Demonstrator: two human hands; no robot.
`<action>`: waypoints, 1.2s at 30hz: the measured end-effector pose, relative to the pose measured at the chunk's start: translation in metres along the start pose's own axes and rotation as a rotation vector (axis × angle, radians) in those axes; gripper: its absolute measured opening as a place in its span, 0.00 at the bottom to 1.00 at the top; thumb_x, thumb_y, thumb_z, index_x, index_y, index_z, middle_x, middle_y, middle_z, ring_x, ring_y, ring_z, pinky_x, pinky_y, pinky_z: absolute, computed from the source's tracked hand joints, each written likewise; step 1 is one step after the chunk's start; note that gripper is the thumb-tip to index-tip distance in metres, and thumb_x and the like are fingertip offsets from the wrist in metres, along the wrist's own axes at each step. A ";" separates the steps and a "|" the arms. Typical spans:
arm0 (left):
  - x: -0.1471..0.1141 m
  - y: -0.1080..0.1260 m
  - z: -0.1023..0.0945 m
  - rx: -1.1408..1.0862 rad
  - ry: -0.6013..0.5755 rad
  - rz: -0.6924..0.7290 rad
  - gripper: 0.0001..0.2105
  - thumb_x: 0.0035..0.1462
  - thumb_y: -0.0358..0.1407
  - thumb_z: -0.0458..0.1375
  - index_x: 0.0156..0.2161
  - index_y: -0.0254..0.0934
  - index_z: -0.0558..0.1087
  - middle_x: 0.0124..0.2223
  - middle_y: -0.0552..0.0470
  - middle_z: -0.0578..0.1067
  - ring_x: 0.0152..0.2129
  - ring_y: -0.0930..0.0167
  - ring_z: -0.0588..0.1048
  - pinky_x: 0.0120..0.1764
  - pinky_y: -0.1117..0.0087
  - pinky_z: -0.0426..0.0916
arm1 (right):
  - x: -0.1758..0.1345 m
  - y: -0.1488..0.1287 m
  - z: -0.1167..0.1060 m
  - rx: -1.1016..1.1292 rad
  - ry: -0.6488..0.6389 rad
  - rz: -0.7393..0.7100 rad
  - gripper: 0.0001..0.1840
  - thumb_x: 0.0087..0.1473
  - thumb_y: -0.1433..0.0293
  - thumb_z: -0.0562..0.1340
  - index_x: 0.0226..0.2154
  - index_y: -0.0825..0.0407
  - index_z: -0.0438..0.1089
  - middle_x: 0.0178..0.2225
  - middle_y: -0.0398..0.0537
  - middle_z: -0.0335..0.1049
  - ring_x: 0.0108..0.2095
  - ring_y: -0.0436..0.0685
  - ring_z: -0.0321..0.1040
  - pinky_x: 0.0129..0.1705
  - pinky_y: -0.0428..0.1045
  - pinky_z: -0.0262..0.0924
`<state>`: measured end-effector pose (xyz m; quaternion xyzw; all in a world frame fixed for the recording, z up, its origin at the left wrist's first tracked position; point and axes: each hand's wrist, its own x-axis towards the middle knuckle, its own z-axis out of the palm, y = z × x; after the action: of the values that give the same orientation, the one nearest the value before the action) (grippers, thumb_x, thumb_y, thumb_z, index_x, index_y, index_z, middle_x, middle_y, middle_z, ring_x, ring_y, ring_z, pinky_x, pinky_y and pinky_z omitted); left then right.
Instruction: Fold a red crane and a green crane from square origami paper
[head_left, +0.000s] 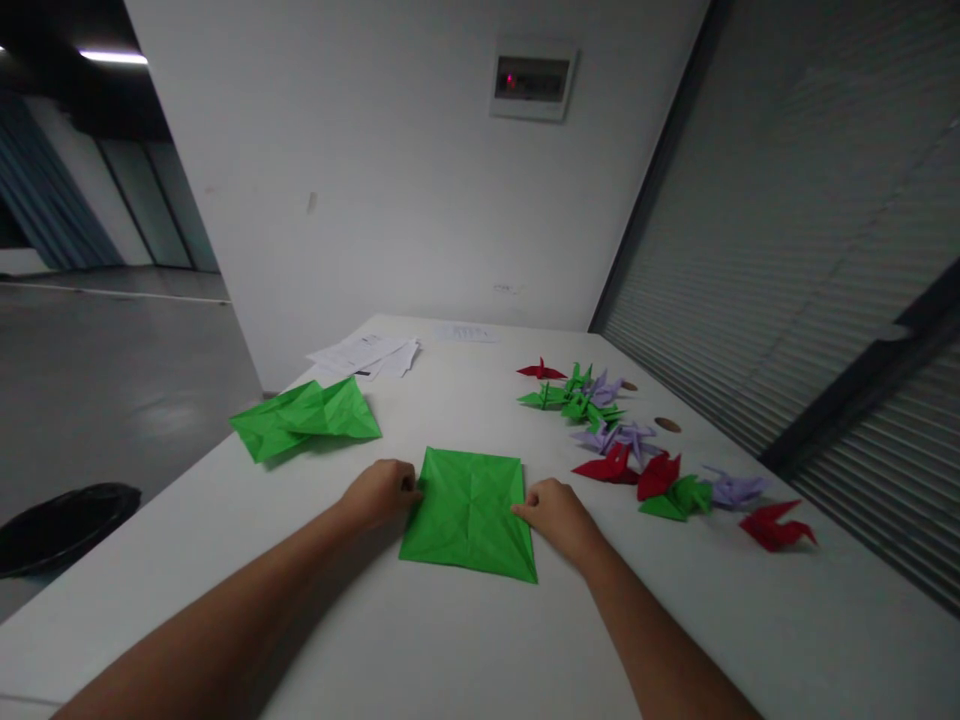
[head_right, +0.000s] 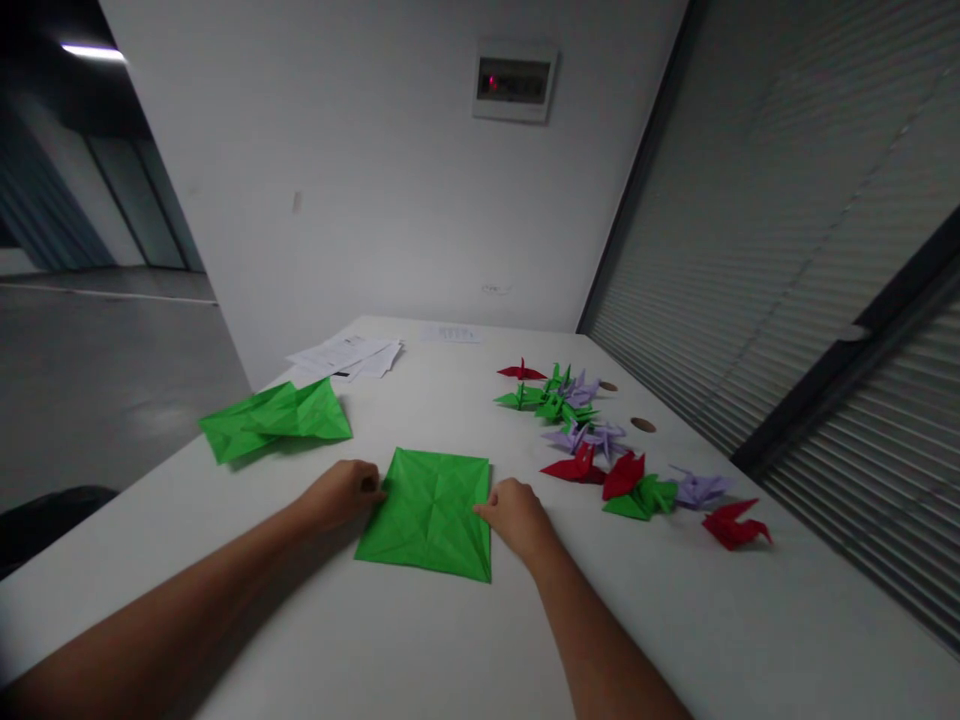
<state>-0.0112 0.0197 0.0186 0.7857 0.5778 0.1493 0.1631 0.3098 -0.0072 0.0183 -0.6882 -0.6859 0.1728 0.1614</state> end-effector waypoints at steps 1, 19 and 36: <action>0.000 0.000 0.001 -0.001 0.013 0.016 0.05 0.51 0.37 0.63 0.30 0.38 0.76 0.30 0.51 0.77 0.27 0.69 0.71 0.29 0.70 0.55 | 0.000 0.000 0.000 -0.021 0.005 0.008 0.12 0.49 0.65 0.70 0.20 0.52 0.74 0.23 0.50 0.76 0.26 0.56 0.70 0.28 0.47 0.51; 0.006 -0.009 0.013 -0.238 0.127 0.073 0.15 0.43 0.30 0.68 0.40 0.37 0.77 0.37 0.49 0.78 0.36 0.63 0.75 0.39 0.67 0.65 | 0.000 0.002 0.001 0.049 0.030 0.022 0.12 0.46 0.65 0.72 0.19 0.52 0.73 0.22 0.49 0.75 0.26 0.58 0.71 0.28 0.48 0.51; 0.006 -0.016 0.018 -0.522 0.092 0.036 0.30 0.45 0.29 0.63 0.57 0.36 0.69 0.33 0.53 0.79 0.30 0.67 0.76 0.34 0.70 0.67 | 0.001 0.010 0.001 0.431 -0.078 -0.009 0.00 0.45 0.74 0.63 0.25 0.54 0.71 0.19 0.38 0.68 0.15 0.48 0.59 0.19 0.44 0.48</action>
<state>-0.0152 0.0282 -0.0045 0.7197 0.5123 0.3317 0.3311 0.3179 -0.0064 0.0132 -0.6273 -0.6419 0.3414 0.2790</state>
